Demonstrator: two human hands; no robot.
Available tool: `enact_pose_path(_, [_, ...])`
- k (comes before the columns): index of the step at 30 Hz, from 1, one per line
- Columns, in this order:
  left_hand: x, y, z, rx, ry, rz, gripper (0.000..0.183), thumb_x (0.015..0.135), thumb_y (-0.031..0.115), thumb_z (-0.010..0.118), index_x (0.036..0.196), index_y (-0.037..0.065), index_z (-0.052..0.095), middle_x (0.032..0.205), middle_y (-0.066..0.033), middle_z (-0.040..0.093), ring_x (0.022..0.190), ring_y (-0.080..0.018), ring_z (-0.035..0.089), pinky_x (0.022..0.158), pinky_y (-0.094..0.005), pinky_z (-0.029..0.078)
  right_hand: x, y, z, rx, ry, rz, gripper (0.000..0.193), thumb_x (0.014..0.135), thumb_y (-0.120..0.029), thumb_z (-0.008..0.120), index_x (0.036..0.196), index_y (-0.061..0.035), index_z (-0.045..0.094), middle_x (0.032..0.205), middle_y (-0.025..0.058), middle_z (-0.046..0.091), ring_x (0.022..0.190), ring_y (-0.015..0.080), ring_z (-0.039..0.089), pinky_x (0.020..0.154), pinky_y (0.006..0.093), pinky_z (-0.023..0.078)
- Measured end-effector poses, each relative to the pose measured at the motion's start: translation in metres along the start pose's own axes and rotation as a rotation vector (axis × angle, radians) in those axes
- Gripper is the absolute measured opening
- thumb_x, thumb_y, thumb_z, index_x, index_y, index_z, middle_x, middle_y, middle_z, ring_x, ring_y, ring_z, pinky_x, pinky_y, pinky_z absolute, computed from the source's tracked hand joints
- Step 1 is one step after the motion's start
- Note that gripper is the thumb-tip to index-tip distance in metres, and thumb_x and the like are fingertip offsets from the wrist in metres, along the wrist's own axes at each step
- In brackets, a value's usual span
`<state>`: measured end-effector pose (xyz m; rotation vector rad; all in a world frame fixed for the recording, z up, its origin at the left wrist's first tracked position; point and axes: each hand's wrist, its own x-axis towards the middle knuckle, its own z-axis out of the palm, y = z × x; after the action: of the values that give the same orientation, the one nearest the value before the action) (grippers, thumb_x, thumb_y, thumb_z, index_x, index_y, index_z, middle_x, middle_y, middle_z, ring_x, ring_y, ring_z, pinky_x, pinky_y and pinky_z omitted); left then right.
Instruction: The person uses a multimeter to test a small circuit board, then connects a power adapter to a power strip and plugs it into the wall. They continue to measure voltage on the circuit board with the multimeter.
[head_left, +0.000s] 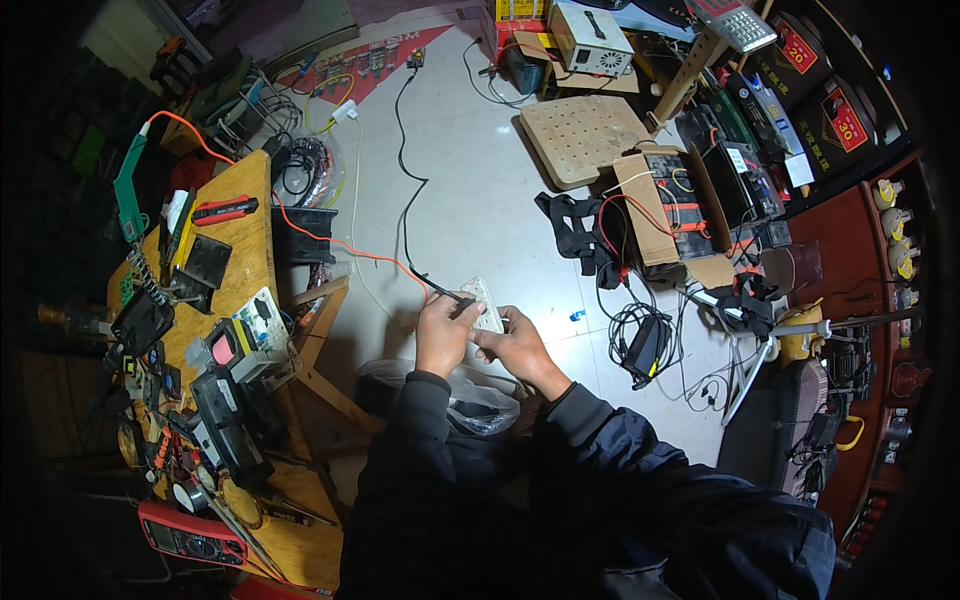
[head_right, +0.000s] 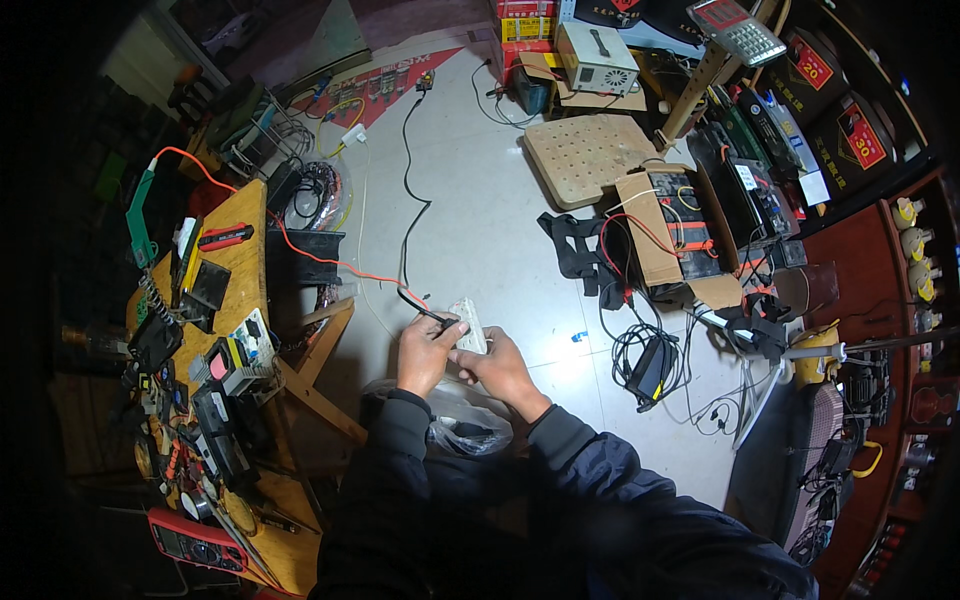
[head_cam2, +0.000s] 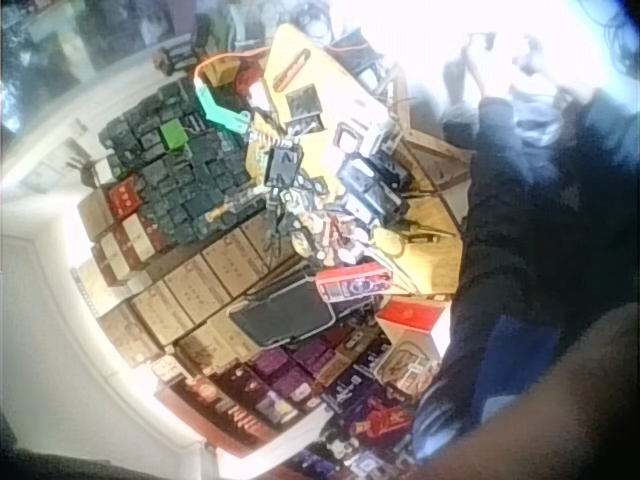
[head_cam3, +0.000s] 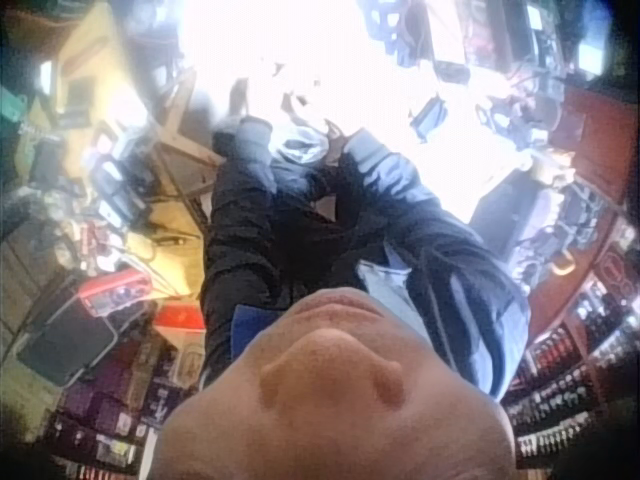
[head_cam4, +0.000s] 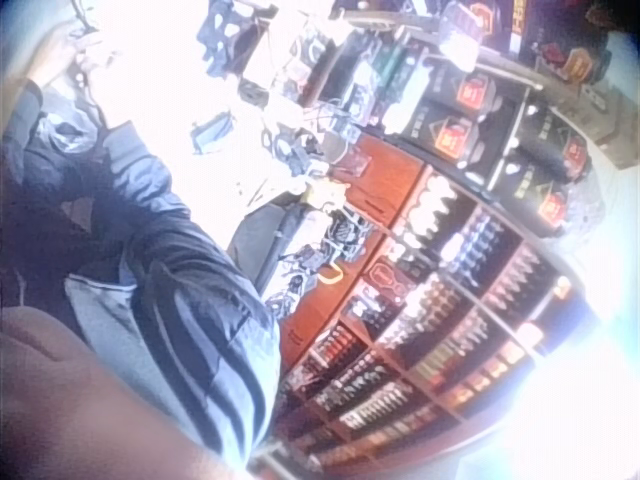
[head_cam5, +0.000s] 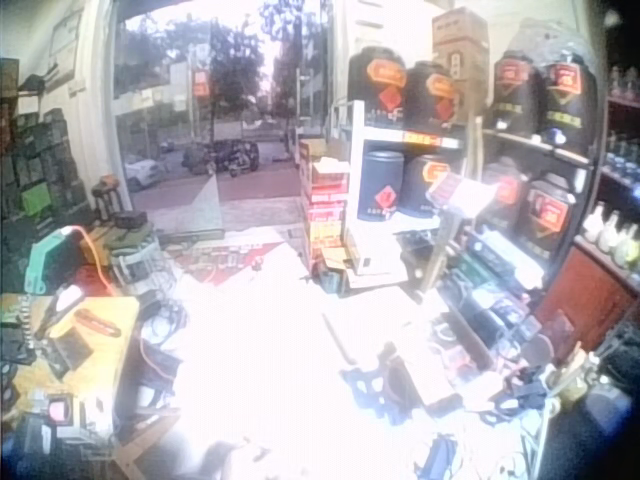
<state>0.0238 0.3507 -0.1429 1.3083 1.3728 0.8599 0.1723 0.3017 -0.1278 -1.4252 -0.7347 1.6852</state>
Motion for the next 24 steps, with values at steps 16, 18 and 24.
enact_pose_path(16, [-0.003, 0.013, 0.001, -0.028, -0.053, 0.036, 0.019, 0.091, 0.007, 0.078, 0.104, -0.007, 0.074, 0.094, -0.0071, 0.072, 0.079, -0.0113, 0.067, 0.068, -0.0273, 0.056, 0.001, -0.014, 0.000, 0.131, -0.086, 0.095, 0.045, 0.095, -0.007, 0.066, 0.132, 0.0085, 0.045, 0.096, 0.0106, 0.065, 0.068, 0.0147, 0.064, 0.058, 0.0276, 0.054])
enact_pose_path(18, [-0.003, 0.016, 0.001, -0.053, -0.062, 0.021, 0.018, 0.092, 0.008, 0.078, 0.103, -0.006, 0.074, 0.092, -0.0063, 0.073, 0.079, -0.0113, 0.067, 0.069, -0.0273, 0.055, 0.002, -0.013, -0.001, 0.131, -0.076, 0.070, 0.043, 0.095, -0.008, 0.067, 0.129, 0.0080, 0.045, 0.093, 0.0093, 0.064, 0.067, 0.0137, 0.063, 0.056, 0.0272, 0.053])
enact_pose_path(24, [-0.009, 0.032, -0.001, -0.100, -0.069, -0.026, 0.025, 0.093, 0.019, 0.079, 0.098, -0.005, 0.075, 0.085, -0.0070, 0.073, 0.077, -0.0121, 0.066, 0.071, -0.0292, 0.053, 0.004, -0.011, -0.015, -0.070, -0.002, -0.016, 0.041, 0.093, -0.012, 0.069, 0.120, 0.0072, 0.046, 0.085, 0.0099, 0.062, 0.064, 0.0154, 0.062, 0.053, 0.0296, 0.050])
